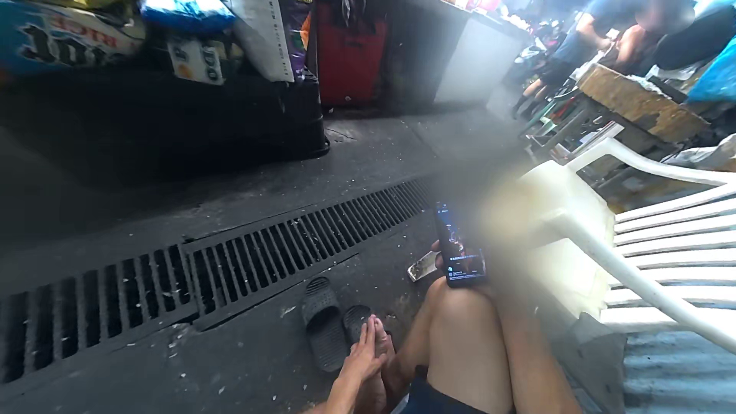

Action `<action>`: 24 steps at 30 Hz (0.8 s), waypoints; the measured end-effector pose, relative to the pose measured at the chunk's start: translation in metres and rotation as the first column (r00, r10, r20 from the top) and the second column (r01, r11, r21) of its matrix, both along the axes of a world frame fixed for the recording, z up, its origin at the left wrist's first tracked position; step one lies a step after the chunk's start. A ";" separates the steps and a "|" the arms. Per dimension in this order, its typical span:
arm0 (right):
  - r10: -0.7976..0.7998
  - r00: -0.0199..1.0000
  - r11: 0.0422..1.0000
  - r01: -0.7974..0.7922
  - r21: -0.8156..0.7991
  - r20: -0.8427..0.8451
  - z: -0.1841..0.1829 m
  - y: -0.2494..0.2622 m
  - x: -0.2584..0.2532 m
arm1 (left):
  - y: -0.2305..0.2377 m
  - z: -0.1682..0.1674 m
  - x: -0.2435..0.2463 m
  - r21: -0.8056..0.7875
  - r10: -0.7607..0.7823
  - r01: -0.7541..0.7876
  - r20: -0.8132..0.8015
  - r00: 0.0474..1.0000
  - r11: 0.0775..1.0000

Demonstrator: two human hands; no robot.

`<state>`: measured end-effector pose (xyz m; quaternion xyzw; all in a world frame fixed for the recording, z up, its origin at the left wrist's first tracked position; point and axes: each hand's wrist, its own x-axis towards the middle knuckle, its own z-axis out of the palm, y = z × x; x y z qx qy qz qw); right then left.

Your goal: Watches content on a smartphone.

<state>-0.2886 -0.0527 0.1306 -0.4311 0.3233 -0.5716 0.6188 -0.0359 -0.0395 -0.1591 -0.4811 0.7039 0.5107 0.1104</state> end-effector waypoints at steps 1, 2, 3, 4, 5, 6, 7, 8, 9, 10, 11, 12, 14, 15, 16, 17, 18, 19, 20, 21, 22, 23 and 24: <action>-0.010 1.000 1.000 0.010 0.010 -0.008 0.003 0.000 0.002 | 0.002 0.003 -0.001 0.011 -0.015 0.015 0.018 1.000 1.000; -0.008 1.000 1.000 0.009 0.017 -0.011 0.004 0.000 0.002 | 0.002 0.003 -0.002 0.016 -0.021 0.020 0.028 0.999 1.000; 0.005 1.000 1.000 -0.005 0.018 -0.004 0.003 0.000 0.001 | 0.002 0.003 -0.001 0.013 -0.017 0.017 0.026 1.000 1.000; 0.015 1.000 1.000 -0.015 0.011 0.007 0.001 0.000 0.000 | 0.001 0.002 0.000 -0.001 -0.010 0.010 0.016 1.000 1.000; 0.018 1.000 1.000 -0.018 0.001 0.012 0.000 0.000 -0.001 | 0.000 0.000 0.001 -0.013 0.004 -0.004 0.000 1.000 1.000; 0.026 1.000 1.000 -0.025 -0.008 0.016 -0.002 0.000 -0.002 | -0.001 -0.002 0.002 -0.019 0.012 -0.012 -0.012 1.000 1.000; 0.024 1.000 1.000 -0.024 -0.008 0.012 -0.002 0.001 -0.002 | -0.001 -0.003 0.002 -0.020 0.012 -0.012 -0.018 1.000 1.000; 0.019 1.000 1.000 -0.019 -0.005 0.003 -0.002 0.001 -0.003 | -0.001 -0.004 0.003 -0.029 0.006 -0.006 -0.020 1.000 1.000; 0.012 1.000 1.000 -0.012 -0.003 0.009 -0.005 0.000 -0.004 | 0.000 -0.004 0.003 -0.040 0.005 -0.006 -0.024 1.000 0.999; 0.010 1.000 1.000 -0.011 0.011 0.021 -0.008 -0.001 -0.006 | 0.001 -0.004 0.003 -0.062 0.008 -0.011 -0.036 0.999 0.998; 0.019 0.999 1.000 -0.020 0.021 0.036 -0.011 -0.001 -0.008 | 0.002 -0.006 0.004 -0.092 0.015 -0.021 -0.058 0.998 0.996; 0.033 0.998 0.999 -0.034 0.030 0.058 -0.012 -0.001 -0.010 | 0.002 -0.008 0.005 -0.123 0.022 -0.032 -0.081 0.996 0.992; 0.046 0.997 0.998 -0.048 0.030 0.065 -0.012 -0.001 -0.011 | 0.002 -0.010 0.005 -0.156 0.016 -0.033 -0.107 0.994 0.987; 0.038 0.997 0.999 -0.040 0.030 0.062 -0.012 -0.001 -0.011 | 0.002 -0.010 0.005 -0.152 0.009 -0.026 -0.114 0.993 0.988; 0.026 0.998 0.999 -0.028 0.034 0.062 -0.013 -0.001 -0.010 | 0.002 -0.010 0.004 -0.142 -0.004 -0.012 -0.109 0.994 0.990; 0.018 0.998 0.999 -0.020 0.036 0.064 -0.013 -0.001 -0.011 | 0.002 -0.009 0.004 -0.126 -0.016 0.003 -0.100 0.995 0.992; 0.017 0.998 0.999 -0.019 0.037 0.065 -0.014 -0.001 -0.011 | 0.002 -0.008 0.003 -0.111 -0.026 0.017 -0.086 0.996 0.994; 0.024 0.997 0.999 -0.026 0.033 0.069 -0.014 -0.001 -0.012 | 0.002 -0.006 0.003 -0.105 -0.038 0.031 -0.071 0.997 0.994; 0.038 0.997 0.999 -0.040 0.027 0.074 -0.014 0.000 -0.012 | 0.002 -0.005 0.003 -0.107 -0.045 0.038 -0.059 0.997 0.994; 0.047 0.996 0.999 -0.049 0.020 0.076 -0.015 0.000 -0.013 | 0.003 -0.005 0.003 -0.114 -0.045 0.038 -0.055 0.997 0.993; 0.054 0.995 0.998 -0.055 0.015 0.081 -0.015 0.000 -0.013 | 0.003 -0.006 0.002 -0.125 -0.036 0.028 -0.060 0.998 0.992; 0.058 0.995 0.998 -0.059 0.012 0.085 -0.015 0.000 -0.013 | 0.004 -0.006 0.003 -0.143 -0.018 0.007 -0.077 0.997 0.990; 0.055 0.995 0.998 -0.056 0.010 0.083 -0.014 0.000 -0.013 | 0.004 -0.007 0.003 -0.160 0.002 -0.019 -0.106 0.994 0.987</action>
